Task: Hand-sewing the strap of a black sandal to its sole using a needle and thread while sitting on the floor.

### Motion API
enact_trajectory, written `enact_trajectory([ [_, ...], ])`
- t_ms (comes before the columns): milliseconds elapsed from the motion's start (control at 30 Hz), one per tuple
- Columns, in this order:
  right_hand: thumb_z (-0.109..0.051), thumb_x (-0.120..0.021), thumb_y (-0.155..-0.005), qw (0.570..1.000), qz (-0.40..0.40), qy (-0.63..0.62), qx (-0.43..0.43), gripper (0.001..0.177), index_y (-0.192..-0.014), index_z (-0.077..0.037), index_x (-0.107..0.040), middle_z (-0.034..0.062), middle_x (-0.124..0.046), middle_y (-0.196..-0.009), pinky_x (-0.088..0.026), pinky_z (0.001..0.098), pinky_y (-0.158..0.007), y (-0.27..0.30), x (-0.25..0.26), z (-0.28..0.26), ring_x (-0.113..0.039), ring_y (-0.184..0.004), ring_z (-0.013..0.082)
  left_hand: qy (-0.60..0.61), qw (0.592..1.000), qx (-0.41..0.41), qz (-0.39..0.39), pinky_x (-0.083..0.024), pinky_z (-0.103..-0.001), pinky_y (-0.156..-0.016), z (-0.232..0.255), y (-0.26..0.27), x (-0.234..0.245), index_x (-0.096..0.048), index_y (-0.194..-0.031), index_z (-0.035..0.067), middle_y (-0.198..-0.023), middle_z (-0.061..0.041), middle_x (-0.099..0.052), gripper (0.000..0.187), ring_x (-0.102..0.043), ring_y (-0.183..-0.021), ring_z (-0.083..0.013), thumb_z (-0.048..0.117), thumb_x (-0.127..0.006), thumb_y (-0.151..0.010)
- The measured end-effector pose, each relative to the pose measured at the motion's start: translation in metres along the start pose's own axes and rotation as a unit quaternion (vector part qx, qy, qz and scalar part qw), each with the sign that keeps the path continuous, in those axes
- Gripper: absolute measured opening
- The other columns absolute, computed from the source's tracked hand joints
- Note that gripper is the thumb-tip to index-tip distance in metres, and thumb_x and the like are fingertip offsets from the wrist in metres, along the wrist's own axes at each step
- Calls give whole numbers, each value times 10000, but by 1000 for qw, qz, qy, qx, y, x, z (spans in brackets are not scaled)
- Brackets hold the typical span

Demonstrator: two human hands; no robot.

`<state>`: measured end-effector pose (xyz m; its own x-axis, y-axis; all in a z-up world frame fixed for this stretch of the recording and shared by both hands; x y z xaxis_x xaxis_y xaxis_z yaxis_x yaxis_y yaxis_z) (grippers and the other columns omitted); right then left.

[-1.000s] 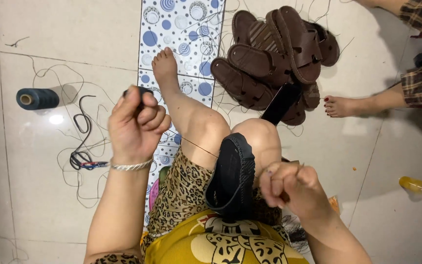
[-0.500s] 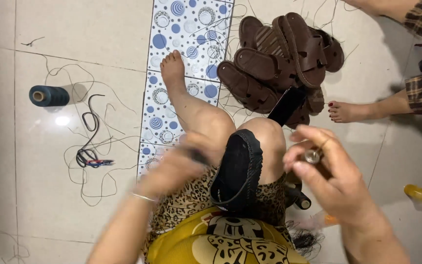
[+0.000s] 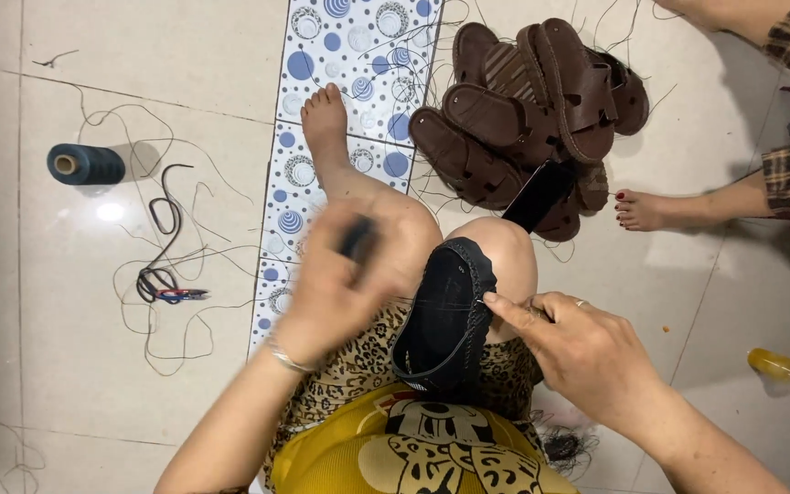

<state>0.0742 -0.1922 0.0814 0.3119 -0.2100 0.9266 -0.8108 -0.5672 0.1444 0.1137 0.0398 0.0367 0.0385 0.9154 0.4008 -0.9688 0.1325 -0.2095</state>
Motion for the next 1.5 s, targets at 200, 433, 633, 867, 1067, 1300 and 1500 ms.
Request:
enact_trajectory([
  [200,-67,-728,-647,986,-12,164,21,625,-1262,-179,-730,14,-607,-731,-371,207,-331,-15,21,-28,-467,-411,69,-85,974,-87,-192,-326,-551,-1158,23,6,-74,-493,-1408,-14,-1435,-229,-564,918,-504,-1398,-353,530,-790,-730],
  [433,-158,-622,-945,1000,-8,5,20,142,-1027,-67,-550,52,-669,-707,-465,343,-374,-45,9,-25,-603,-409,193,-45,984,-85,-147,-328,-522,-1206,26,13,-67,-494,-1391,-40,-1512,-250,-470,878,-443,-1439,-388,578,-671,-794],
  [633,-172,-707,-887,999,18,-44,-21,289,-1136,-72,-601,2,-677,-598,-466,328,-430,-27,4,-8,-635,-452,137,-94,981,-163,-57,-447,-361,-902,71,23,-34,-638,-943,92,-1052,-54,-670,118,-584,-964,-225,73,-723,-863],
  [867,-104,-753,-836,995,73,-60,13,331,-1124,10,-638,105,-776,-914,-556,300,-507,-25,12,-19,-727,-625,181,333,907,200,-160,-520,-207,-570,18,24,-57,-730,-1039,36,-905,-54,-736,179,-609,-650,-94,3,-720,-863],
  [1067,-129,-748,-802,999,-44,5,18,490,-1274,-190,-629,18,-719,-787,-520,252,-386,-5,12,10,-630,-501,109,106,975,72,-183,-511,-293,-484,49,16,-63,-577,-831,10,-703,-93,-660,81,-621,-518,-206,1,-638,-884],
  [1300,-96,-763,-759,895,-68,-395,-196,523,-1276,-174,-736,-17,-778,-675,-400,220,-380,48,-21,90,-535,-425,69,39,967,159,-194,-459,-292,-455,20,22,-59,-612,-742,13,-701,-63,-650,320,-532,-470,-173,251,-787,-864],
  [1500,-211,-598,-991,732,68,-655,-176,359,-683,-28,-600,132,-636,-964,-489,250,-575,19,-48,26,-525,-665,140,-20,995,30,-94,-458,-318,-516,39,17,-63,-527,-649,36,-701,-71,-593,309,-533,-524,-199,71,-714,-892],
])
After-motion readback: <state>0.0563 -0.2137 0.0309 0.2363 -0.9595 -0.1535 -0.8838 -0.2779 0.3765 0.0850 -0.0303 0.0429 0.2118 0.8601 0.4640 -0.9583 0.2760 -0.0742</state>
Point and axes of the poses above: each hand's wrist, its own y-axis away from the middle knuckle, its own x-axis out of the back of the hand, z = x × y, the point moved 8 cm from there along -y, towards the middle knuckle
